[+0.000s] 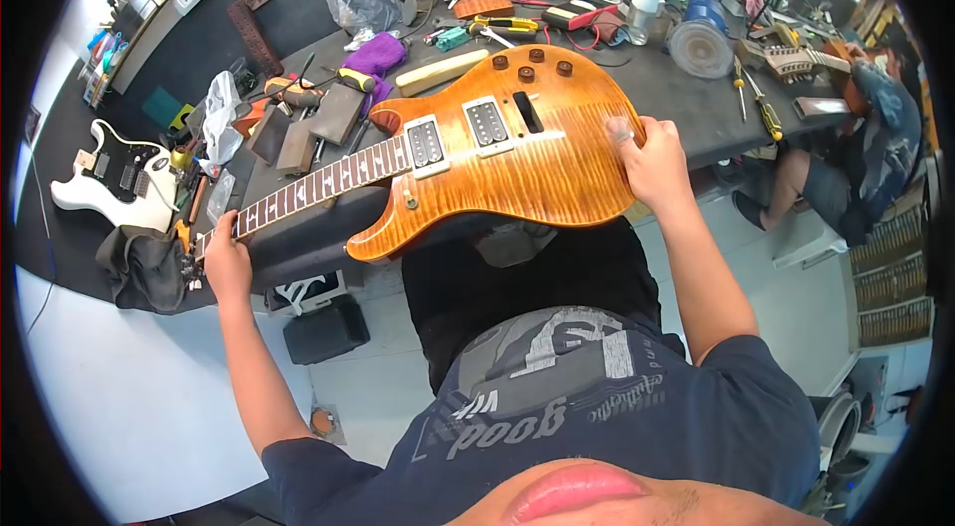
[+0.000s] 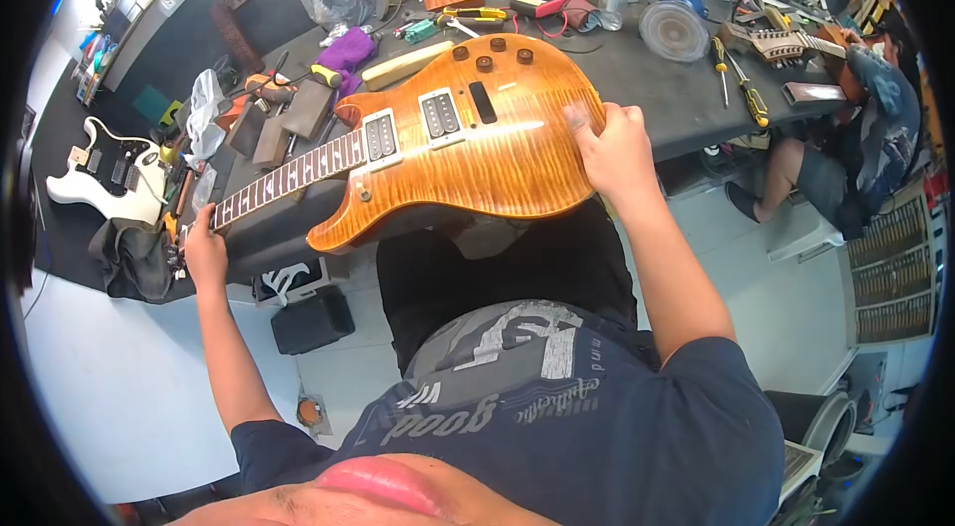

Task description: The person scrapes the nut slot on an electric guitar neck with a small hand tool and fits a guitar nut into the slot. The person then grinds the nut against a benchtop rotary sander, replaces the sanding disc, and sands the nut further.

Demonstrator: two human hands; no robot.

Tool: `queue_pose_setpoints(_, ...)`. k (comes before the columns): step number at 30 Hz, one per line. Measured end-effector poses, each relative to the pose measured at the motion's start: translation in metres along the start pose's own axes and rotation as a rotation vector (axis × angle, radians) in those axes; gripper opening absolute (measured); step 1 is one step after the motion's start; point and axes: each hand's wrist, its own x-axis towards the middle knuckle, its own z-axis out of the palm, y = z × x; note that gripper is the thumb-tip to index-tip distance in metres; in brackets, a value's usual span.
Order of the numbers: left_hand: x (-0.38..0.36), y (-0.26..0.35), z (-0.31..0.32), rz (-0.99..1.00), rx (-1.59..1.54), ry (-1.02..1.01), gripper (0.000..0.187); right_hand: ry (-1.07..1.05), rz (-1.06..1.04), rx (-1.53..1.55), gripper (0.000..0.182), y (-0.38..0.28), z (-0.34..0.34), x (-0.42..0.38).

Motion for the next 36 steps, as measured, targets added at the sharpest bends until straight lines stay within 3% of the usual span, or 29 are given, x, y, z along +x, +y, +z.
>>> queue_pose_setpoints(5,-0.001,-0.005,-0.008,-0.015,-0.073,-0.044,0.061,-0.163,-0.003,-0.292,0.075,-0.008,-0.01,0.013)
queue_pose_setpoints(8,-0.002,0.009,-0.019,-0.063,-0.089,-0.065,0.061,-0.401,0.058,-0.578,0.069,-0.058,-0.044,0.045)
queue_pose_setpoints(10,-0.005,0.01,-0.022,-0.066,-0.101,-0.005,0.061,-0.07,-0.261,-0.53,0.061,-0.058,-0.029,0.074)
queue_pose_setpoints(11,-0.006,0.009,-0.021,-0.063,-0.111,0.022,0.061,-0.014,-0.424,-0.47,0.057,-0.06,-0.016,0.102)
queue_pose_setpoints(12,-0.006,0.001,-0.02,0.036,-0.116,0.109,0.062,-0.082,-0.5,-0.342,0.052,-0.08,-0.005,0.125)
queue_pose_setpoints(13,-0.005,0.008,-0.03,-0.042,-0.152,0.056,0.062,-0.24,-0.512,-0.272,0.047,-0.101,0.013,0.154)
queue_pose_setpoints(14,-0.007,0.011,-0.038,-0.047,-0.167,0.06,0.062,-0.256,-0.576,-0.231,0.042,-0.115,0.036,0.177)
queue_pose_setpoints(17,-0.013,0.021,-0.064,-0.065,-0.179,0.059,0.06,-0.55,-0.532,-0.615,0.035,-0.161,0.094,0.225)
queue_pose_setpoints(20,-0.018,0.031,-0.085,-0.082,-0.17,0.045,0.061,-0.715,-0.618,-0.924,0.028,-0.151,0.159,0.266)
queue_pose_setpoints(21,-0.019,0.026,-0.085,-0.068,-0.16,0.058,0.061,-0.749,-0.641,-0.963,0.027,-0.159,0.159,0.267)
queue_pose_setpoints(24,-0.028,0.02,-0.083,-0.057,-0.166,0.055,0.062,-0.877,-0.442,-0.953,0.036,-0.176,0.159,0.274)
queue_pose_setpoints(27,-0.032,0.018,-0.078,-0.081,-0.194,0.033,0.063,-0.981,-0.338,-0.807,0.031,-0.172,0.164,0.292)
queue_pose_setpoints(32,-0.032,0.02,-0.068,-0.084,-0.203,0.013,0.062,-0.606,-0.659,-0.903,0.033,-0.163,0.172,0.284)
queue_pose_setpoints(36,-0.032,0.012,-0.055,-0.082,-0.251,0.019,0.062,-0.582,-0.567,-0.791,0.038,-0.151,0.166,0.287)
